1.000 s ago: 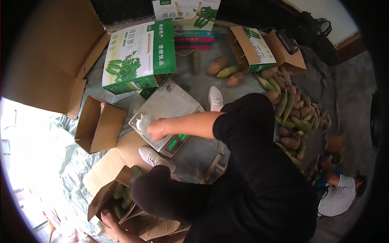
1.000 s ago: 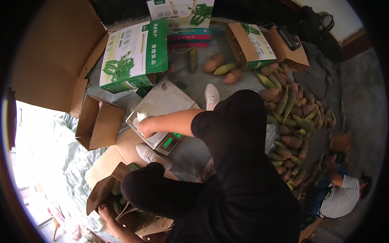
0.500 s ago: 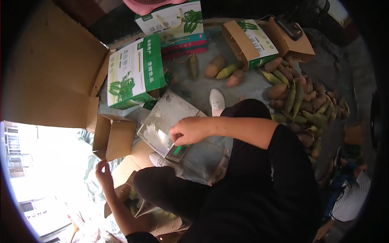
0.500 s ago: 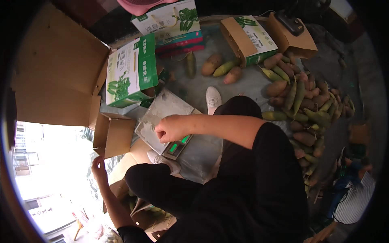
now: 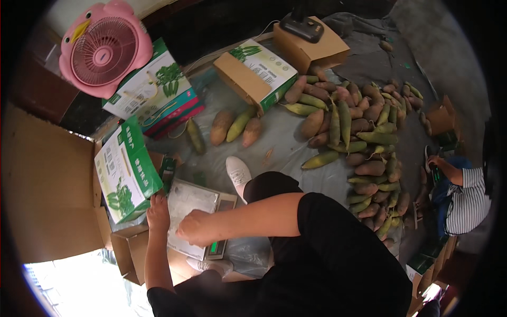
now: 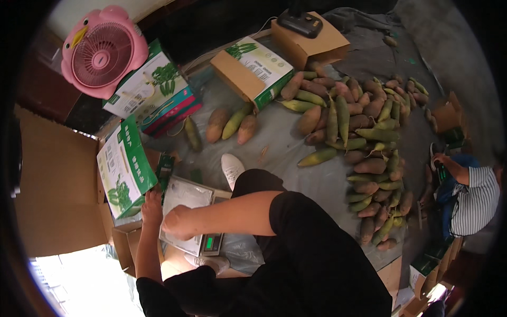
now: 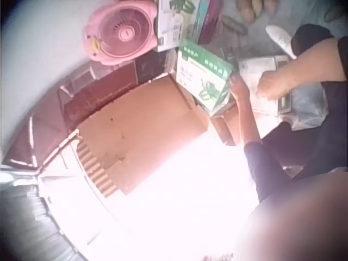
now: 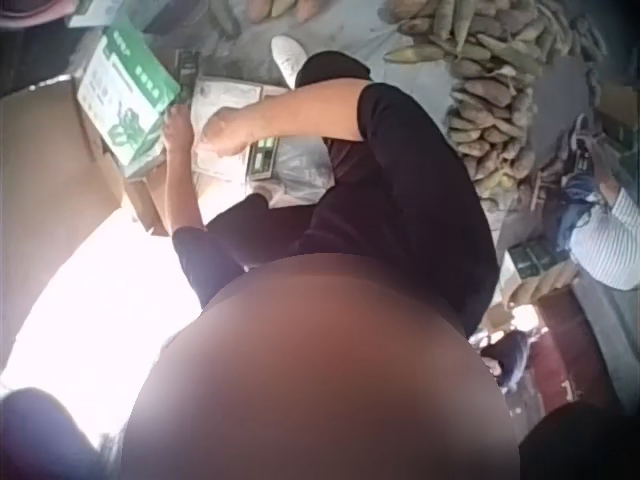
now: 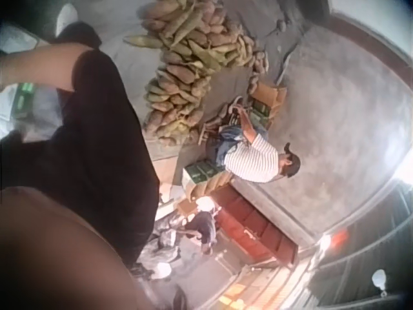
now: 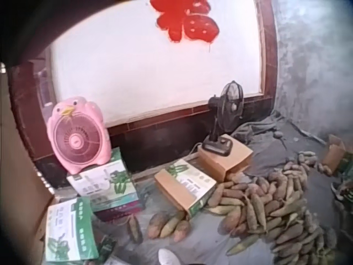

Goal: Sorting, weighing, and packing corn or similar produce into boxes.

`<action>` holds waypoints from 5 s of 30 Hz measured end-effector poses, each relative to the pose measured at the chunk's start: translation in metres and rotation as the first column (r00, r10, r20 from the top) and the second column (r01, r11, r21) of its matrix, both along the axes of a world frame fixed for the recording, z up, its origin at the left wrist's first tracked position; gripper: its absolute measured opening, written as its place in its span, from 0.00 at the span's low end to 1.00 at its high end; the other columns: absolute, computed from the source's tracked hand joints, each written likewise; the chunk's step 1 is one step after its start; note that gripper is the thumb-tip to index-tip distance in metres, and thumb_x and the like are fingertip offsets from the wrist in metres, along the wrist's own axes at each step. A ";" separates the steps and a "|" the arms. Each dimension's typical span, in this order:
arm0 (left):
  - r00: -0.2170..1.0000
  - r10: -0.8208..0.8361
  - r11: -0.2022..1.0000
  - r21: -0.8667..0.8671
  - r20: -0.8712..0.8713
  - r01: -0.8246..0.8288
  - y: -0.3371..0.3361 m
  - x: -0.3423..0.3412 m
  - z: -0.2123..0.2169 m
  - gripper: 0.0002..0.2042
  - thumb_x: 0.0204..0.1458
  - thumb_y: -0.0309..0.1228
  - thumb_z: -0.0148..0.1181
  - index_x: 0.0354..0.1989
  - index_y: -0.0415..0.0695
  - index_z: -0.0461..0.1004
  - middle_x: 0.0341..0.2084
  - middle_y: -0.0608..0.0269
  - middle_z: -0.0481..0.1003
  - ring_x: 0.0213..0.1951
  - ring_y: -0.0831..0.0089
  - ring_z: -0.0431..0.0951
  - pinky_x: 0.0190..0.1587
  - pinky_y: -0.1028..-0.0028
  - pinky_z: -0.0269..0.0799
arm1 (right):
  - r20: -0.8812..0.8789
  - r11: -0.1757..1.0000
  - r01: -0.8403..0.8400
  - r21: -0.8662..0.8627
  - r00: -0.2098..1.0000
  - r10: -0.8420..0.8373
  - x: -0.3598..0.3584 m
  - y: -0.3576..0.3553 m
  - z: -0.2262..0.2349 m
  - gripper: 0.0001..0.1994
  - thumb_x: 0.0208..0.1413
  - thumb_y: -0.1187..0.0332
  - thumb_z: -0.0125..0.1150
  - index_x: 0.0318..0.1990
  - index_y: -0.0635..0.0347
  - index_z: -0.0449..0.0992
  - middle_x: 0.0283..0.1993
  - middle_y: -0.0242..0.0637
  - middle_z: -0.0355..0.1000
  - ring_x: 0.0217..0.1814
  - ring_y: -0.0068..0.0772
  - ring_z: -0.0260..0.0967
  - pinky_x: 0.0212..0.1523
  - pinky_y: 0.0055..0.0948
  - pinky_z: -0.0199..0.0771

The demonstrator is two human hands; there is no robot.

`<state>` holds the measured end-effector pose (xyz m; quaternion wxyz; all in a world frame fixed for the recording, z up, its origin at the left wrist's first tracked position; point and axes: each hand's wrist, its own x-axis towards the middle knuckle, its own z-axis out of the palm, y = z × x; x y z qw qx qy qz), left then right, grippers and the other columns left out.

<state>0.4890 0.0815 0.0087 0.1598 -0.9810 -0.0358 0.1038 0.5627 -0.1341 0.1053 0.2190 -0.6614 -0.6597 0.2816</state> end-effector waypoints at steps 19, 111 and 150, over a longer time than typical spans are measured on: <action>0.974 0.148 0.934 0.299 0.174 -0.196 0.060 -0.008 0.019 0.04 0.43 0.25 0.54 0.22 0.48 0.75 0.29 0.65 0.74 0.35 0.69 0.75 0.32 0.70 0.72 | 0.038 0.996 -0.004 -0.095 0.999 0.007 0.007 0.003 -0.004 0.07 0.41 0.71 0.55 0.31 0.60 0.74 0.31 0.44 0.74 0.38 0.45 0.73 0.37 0.40 0.73; 0.632 0.774 0.447 -0.667 -0.045 -0.595 -0.110 -0.148 0.037 0.13 0.46 0.23 0.54 0.42 0.34 0.73 0.31 0.55 0.77 0.33 0.69 0.76 0.40 0.71 0.69 | 0.025 -0.626 0.607 -0.490 -0.708 -0.706 0.172 -0.480 -0.330 0.17 0.45 0.66 0.62 0.43 0.62 0.73 0.38 0.39 0.71 0.34 0.32 0.69 0.30 0.33 0.72; 0.664 0.739 0.538 -0.689 0.109 -0.486 -0.113 -0.149 0.033 0.09 0.43 0.25 0.56 0.34 0.36 0.74 0.22 0.54 0.76 0.26 0.65 0.76 0.33 0.69 0.69 | -0.478 -0.623 0.466 -0.628 -0.863 -0.163 0.173 -0.490 -0.285 0.16 0.51 0.81 0.50 0.47 0.59 0.68 0.31 0.39 0.69 0.25 0.31 0.70 0.20 0.25 0.64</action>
